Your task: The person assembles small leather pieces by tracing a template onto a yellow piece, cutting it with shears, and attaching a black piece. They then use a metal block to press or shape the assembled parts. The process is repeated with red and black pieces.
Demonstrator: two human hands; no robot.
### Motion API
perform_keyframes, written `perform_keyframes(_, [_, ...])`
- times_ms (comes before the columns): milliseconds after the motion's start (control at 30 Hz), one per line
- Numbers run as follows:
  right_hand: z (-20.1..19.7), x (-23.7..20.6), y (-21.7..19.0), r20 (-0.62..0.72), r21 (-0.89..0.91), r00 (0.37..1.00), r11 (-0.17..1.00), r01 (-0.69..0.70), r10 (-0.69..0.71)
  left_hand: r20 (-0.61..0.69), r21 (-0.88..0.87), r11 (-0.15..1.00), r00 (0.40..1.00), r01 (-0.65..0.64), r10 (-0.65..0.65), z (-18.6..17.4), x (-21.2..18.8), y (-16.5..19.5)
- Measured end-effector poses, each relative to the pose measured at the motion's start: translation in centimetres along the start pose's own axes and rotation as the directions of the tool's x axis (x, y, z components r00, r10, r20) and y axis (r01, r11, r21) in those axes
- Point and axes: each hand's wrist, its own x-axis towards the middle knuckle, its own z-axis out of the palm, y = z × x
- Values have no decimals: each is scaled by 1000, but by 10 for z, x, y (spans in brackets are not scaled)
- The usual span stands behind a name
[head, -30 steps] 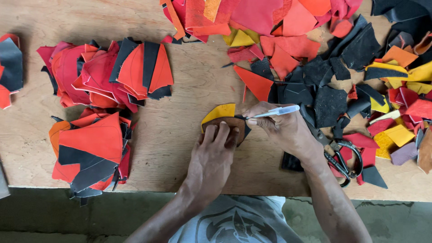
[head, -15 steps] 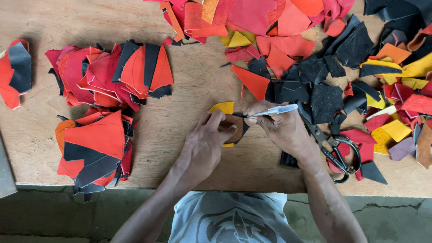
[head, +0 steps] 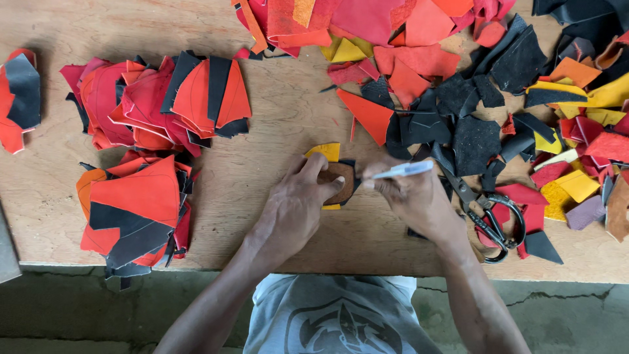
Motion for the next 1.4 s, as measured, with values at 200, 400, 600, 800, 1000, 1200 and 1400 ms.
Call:
perform_keyframes(200, [5,-5,3,-26,3,998,999,-50,50,26,-43,999,1000,-9,10,-2,6,-3])
perform_keyframes(400, [6,-17,1,11,37,1000,999,-4,3,64,-68,997,997,-45,49,-2,11,-12])
perform_keyframes(600, [11,-23,4,-37,24,999,1000,-11,12,102,-18,999,994,-41,42,0,15,-17])
perform_keyframes(800, [16,-27,4,-52,159,998,987,-34,42,102,-14,998,993,-54,55,0,17,-18])
perform_keyframes(1000, [24,-30,-6,-27,102,1000,995,-2,5,98,-23,998,994,-56,58,-1,16,-20])
perform_keyframes(1200, [29,-32,-10,8,168,996,981,-92,92,107,0,996,991,-84,83,-2,18,-20])
perform_keyframes(1400, [29,-33,0,-51,199,999,980,-2,13,134,5,996,987,-92,91,-1,21,-21])
